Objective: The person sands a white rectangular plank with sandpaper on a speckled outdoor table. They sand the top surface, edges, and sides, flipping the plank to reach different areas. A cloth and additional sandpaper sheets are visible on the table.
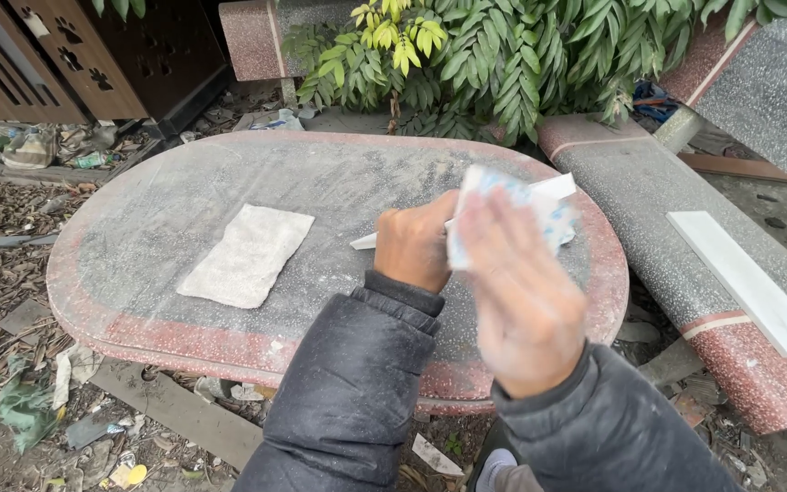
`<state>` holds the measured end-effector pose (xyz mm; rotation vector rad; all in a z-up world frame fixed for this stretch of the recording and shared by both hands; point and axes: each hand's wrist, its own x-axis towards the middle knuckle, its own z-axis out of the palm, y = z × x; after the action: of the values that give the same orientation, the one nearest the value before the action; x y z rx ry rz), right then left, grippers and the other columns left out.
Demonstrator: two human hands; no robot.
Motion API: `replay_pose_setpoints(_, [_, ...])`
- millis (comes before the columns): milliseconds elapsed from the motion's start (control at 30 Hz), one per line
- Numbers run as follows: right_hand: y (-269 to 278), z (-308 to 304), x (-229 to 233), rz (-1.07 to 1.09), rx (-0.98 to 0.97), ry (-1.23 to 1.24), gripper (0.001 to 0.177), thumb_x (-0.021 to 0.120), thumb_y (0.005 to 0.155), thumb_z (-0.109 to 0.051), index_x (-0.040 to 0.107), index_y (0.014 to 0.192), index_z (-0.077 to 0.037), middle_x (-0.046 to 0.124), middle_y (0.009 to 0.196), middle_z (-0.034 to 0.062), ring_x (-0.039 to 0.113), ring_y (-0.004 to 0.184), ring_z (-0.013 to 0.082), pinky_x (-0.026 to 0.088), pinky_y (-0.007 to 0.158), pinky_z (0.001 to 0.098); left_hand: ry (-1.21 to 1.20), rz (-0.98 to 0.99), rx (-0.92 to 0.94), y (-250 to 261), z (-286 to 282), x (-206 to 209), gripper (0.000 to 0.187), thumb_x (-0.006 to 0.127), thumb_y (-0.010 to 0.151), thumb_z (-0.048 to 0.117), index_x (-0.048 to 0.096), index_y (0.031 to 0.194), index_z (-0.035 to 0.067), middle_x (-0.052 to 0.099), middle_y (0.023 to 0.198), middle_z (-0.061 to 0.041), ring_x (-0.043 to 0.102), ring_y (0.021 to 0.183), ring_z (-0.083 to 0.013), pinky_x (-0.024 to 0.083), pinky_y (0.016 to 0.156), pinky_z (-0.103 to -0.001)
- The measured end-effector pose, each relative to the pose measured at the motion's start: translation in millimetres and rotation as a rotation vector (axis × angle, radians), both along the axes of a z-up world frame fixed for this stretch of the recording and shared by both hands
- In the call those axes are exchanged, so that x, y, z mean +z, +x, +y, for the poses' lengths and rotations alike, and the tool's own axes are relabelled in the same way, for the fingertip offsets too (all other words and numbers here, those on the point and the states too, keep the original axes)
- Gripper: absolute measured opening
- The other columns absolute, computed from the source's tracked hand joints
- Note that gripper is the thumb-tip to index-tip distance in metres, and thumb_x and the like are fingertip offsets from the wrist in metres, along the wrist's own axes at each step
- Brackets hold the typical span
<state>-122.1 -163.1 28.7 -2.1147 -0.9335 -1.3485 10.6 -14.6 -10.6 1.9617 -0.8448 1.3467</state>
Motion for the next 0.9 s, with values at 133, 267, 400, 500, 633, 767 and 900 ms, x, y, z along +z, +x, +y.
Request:
replay_pose_setpoints(133, [15, -15, 2, -0.012, -0.054, 0.12, 0.046, 0.068, 0.119, 0.017, 0.069, 0.163, 0.003, 0.071, 0.165, 0.0328, 0.068, 0.16, 0.0585, 0.049, 0.144, 0.0606, 0.035, -0.014, 0.003, -4, 0, 8, 0.038, 0.083, 0.105, 0.057, 0.078, 0.104, 0.02, 0.075, 0.075, 0.004, 0.061, 0.051, -0.0136, 0.046, 0.046, -0.04])
replay_pose_setpoints(267, [16, -19, 5, -0.032, -0.051, 0.061, 0.04, 0.06, 0.123, 0.009, 0.069, 0.162, 0.003, 0.071, 0.166, 0.0269, 0.065, 0.163, 0.056, 0.051, 0.143, 0.0633, 0.01, 0.008, -0.061, 2, -6, 7, 0.022, 0.082, 0.113, 0.04, 0.078, 0.106, 0.019, 0.078, 0.078, 0.004, 0.059, 0.049, -0.0103, 0.05, 0.045, -0.034])
replay_pose_setpoints(400, [-2, 2, 6, -0.054, -0.012, -0.037, 0.04, 0.053, 0.123, 0.005, 0.071, 0.158, 0.006, 0.069, 0.168, 0.0251, 0.066, 0.162, 0.0494, 0.049, 0.143, 0.0613, 0.053, 0.002, 0.034, 27, -5, -12, 0.033, 0.075, 0.12, 0.038, 0.081, 0.105, 0.01, 0.069, 0.06, 0.003, 0.052, 0.04, -0.0089, 0.046, 0.041, -0.029])
replay_pose_setpoints(500, [33, -35, -1, 0.01, -0.038, 0.193, 0.043, 0.062, 0.124, 0.008, 0.066, 0.166, 0.001, 0.069, 0.169, 0.0238, 0.062, 0.167, 0.0488, 0.041, 0.15, 0.0608, 0.042, 0.017, 0.021, 10, -10, 12, 0.038, 0.085, 0.102, 0.061, 0.088, 0.12, 0.027, 0.087, 0.085, 0.006, 0.063, 0.051, -0.0123, 0.047, 0.048, -0.038])
replay_pose_setpoints(633, [23, -27, -1, -0.031, 0.003, 0.048, 0.06, 0.048, 0.11, 0.024, 0.066, 0.164, 0.003, 0.068, 0.169, 0.0246, 0.063, 0.165, 0.0545, 0.05, 0.145, 0.0652, 0.053, 0.04, 0.058, 18, -9, 3, 0.029, 0.083, 0.115, 0.036, 0.071, 0.093, 0.021, 0.063, 0.059, 0.007, 0.043, 0.045, -0.0074, 0.042, 0.045, -0.03])
replay_pose_setpoints(767, [17, -18, 3, -0.052, -0.06, 0.057, 0.039, 0.059, 0.126, -0.001, 0.07, 0.162, 0.003, 0.071, 0.167, 0.0236, 0.067, 0.162, 0.0498, 0.052, 0.14, 0.0597, 0.055, 0.013, 0.033, 26, -10, -9, 0.026, 0.081, 0.112, 0.043, 0.082, 0.106, 0.018, 0.074, 0.067, 0.003, 0.052, 0.044, -0.0091, 0.047, 0.043, -0.03])
replay_pose_setpoints(900, [44, -48, 7, -0.01, -0.035, 0.179, 0.032, 0.063, 0.126, 0.004, 0.076, 0.155, 0.005, 0.073, 0.163, 0.0261, 0.065, 0.163, 0.0466, 0.042, 0.147, 0.0544, 0.076, -0.026, 0.047, 8, -13, 6, 0.034, 0.087, 0.105, 0.057, 0.087, 0.117, 0.024, 0.074, 0.069, 0.005, 0.056, 0.047, -0.0098, 0.05, 0.045, -0.034])
